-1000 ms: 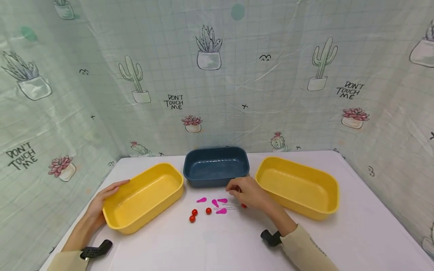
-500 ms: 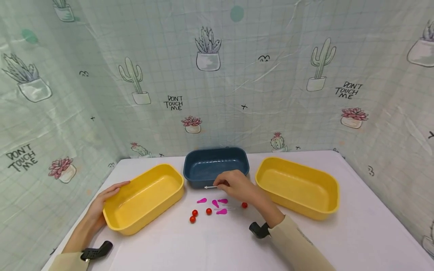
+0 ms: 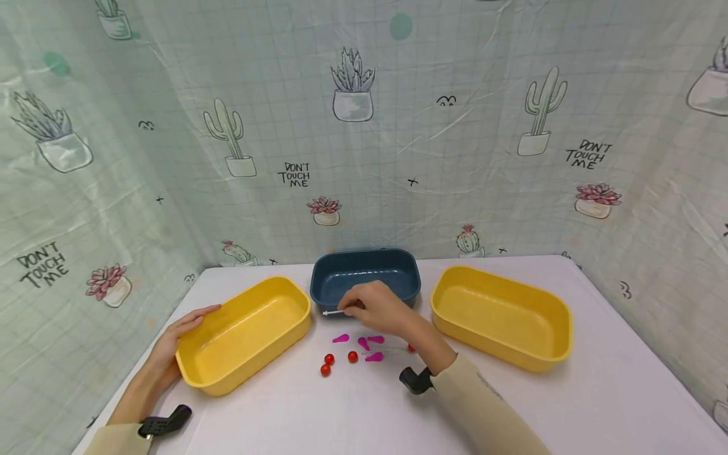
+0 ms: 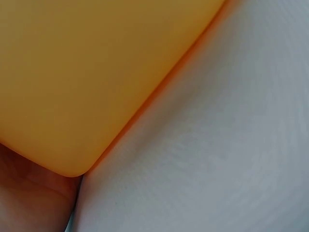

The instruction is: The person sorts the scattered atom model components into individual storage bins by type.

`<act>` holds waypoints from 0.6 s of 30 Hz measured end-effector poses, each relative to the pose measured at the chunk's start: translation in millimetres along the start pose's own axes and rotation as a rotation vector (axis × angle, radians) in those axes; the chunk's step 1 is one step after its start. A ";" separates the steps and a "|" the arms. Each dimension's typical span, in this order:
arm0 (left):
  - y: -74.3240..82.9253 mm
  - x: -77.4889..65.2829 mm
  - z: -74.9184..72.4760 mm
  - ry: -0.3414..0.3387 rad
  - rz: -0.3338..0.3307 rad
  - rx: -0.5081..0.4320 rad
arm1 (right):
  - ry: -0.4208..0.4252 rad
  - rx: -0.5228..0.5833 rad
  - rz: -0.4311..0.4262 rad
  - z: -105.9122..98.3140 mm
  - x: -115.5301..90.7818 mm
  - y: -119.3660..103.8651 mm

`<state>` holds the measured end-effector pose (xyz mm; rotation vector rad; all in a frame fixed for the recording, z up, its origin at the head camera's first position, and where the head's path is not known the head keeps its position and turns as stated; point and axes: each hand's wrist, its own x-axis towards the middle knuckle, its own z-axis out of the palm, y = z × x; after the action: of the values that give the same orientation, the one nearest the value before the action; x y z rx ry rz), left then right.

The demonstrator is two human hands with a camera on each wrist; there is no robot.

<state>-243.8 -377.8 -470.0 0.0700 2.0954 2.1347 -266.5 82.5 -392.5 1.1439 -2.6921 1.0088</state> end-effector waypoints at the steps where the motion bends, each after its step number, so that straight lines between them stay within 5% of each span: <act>1: 0.2 0.0 0.0 -0.001 -0.001 0.001 | -0.001 0.004 -0.001 0.8 2.1 -0.8; 18: 1.2 -0.2 1.4 0.018 -0.026 0.033 | -0.033 -0.010 -0.078 18.1 40.2 -19.0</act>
<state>-243.5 -376.4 -468.7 0.0279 2.1294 2.0943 -279.5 37.0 -384.9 1.2635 -2.6512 0.9731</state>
